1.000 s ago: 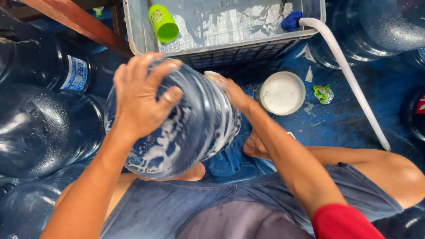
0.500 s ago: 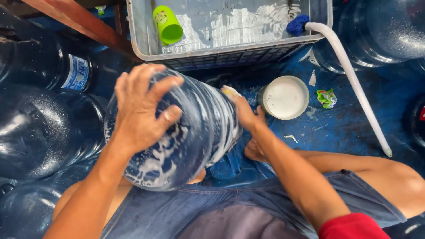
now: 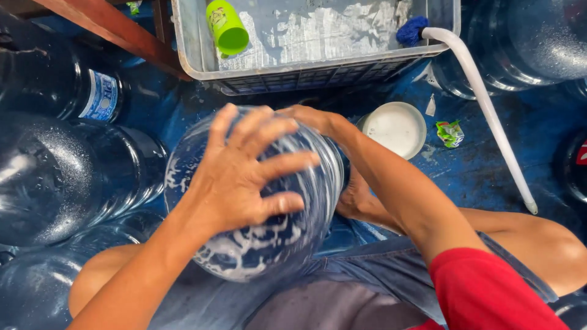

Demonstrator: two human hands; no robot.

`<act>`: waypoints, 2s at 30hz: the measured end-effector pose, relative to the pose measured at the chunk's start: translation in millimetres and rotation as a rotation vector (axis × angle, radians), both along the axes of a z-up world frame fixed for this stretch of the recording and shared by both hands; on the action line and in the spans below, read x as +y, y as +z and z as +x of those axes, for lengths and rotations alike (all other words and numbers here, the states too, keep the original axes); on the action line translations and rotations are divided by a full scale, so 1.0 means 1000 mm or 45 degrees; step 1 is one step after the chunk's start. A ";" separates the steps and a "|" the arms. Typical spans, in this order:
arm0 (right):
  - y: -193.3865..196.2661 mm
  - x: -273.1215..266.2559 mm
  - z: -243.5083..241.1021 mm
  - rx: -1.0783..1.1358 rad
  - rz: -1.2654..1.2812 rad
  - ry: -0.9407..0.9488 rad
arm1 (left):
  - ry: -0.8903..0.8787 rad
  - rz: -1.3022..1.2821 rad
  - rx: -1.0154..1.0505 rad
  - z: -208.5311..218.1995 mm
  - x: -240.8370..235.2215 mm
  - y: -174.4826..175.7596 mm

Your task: A person is cleaning a large blue water jug by scrubbing the exterior with a sponge and soap, then rinsing it and cleaning the interior using a water pipe.

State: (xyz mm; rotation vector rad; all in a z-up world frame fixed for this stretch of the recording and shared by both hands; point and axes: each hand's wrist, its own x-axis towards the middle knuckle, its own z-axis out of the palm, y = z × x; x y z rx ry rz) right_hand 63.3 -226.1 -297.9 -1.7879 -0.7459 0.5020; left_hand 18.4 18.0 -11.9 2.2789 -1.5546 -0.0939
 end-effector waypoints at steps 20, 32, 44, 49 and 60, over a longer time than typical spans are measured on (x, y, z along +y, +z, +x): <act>0.046 -0.037 -0.201 -0.306 -1.262 -1.517 | 1.203 0.699 0.616 0.061 0.018 0.048; 0.124 -0.076 -0.062 -0.048 -1.178 -1.341 | 0.935 0.373 0.681 0.058 0.068 0.006; 0.123 0.077 0.182 -0.465 -1.316 -0.648 | 1.143 0.674 1.187 0.074 0.087 0.023; 0.125 0.112 0.189 -1.399 -1.799 0.311 | 1.105 0.653 1.272 0.076 0.088 0.020; 0.082 0.002 0.210 -1.616 -2.063 0.275 | 1.026 0.605 1.203 0.077 0.086 0.013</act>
